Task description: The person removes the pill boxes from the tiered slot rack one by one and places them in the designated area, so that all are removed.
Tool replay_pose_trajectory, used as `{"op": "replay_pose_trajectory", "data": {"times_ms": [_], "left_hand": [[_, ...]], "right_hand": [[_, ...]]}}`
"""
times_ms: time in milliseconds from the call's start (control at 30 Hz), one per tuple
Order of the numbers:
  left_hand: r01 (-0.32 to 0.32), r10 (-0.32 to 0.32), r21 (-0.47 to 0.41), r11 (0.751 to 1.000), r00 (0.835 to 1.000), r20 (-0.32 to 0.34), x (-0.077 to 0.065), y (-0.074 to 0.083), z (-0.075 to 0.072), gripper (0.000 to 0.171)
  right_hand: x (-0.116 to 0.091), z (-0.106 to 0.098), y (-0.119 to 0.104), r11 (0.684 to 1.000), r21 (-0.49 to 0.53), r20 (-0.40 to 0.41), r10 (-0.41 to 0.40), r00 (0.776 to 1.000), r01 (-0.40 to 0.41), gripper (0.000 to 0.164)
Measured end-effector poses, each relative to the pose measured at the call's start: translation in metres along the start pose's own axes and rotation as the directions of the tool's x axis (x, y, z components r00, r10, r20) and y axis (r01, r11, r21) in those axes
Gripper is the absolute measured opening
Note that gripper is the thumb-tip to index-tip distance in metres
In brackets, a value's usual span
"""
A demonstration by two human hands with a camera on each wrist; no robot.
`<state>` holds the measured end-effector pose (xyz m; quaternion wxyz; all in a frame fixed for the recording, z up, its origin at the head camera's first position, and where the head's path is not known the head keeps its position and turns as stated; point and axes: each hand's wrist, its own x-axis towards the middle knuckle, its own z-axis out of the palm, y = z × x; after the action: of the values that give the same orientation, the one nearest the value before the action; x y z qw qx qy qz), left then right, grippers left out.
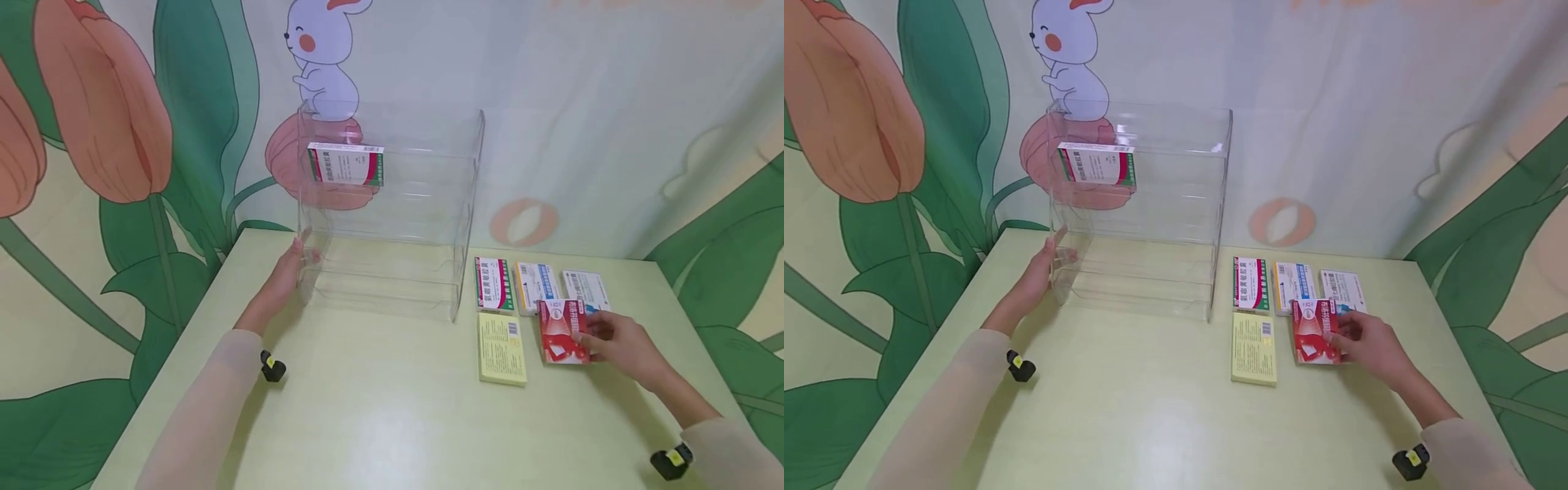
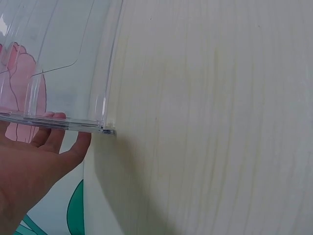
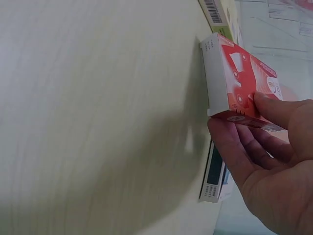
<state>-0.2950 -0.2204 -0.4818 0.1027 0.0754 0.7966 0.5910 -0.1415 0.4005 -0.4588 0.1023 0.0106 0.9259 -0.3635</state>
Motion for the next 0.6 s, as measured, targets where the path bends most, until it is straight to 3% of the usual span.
{"op": "replay_pose_trajectory", "data": {"times_ms": [367, 600], "left_hand": [[-0.001, 0.001, 0.034, 0.999, 1.0, -0.001, 0.002, -0.002, -0.002, 0.069], [0.018, -0.019, 0.039, 0.999, 1.0, 0.007, 0.0, 0.001, -0.001, 0.063]], "right_hand": [[0.003, 0.006, 0.007, 0.997, 0.028, 0.146, 0.065, 0.987, -0.07, 0.065], [0.008, 0.009, 0.011, 0.995, -0.011, 0.169, 0.102, 0.98, -0.101, 0.055]]}}
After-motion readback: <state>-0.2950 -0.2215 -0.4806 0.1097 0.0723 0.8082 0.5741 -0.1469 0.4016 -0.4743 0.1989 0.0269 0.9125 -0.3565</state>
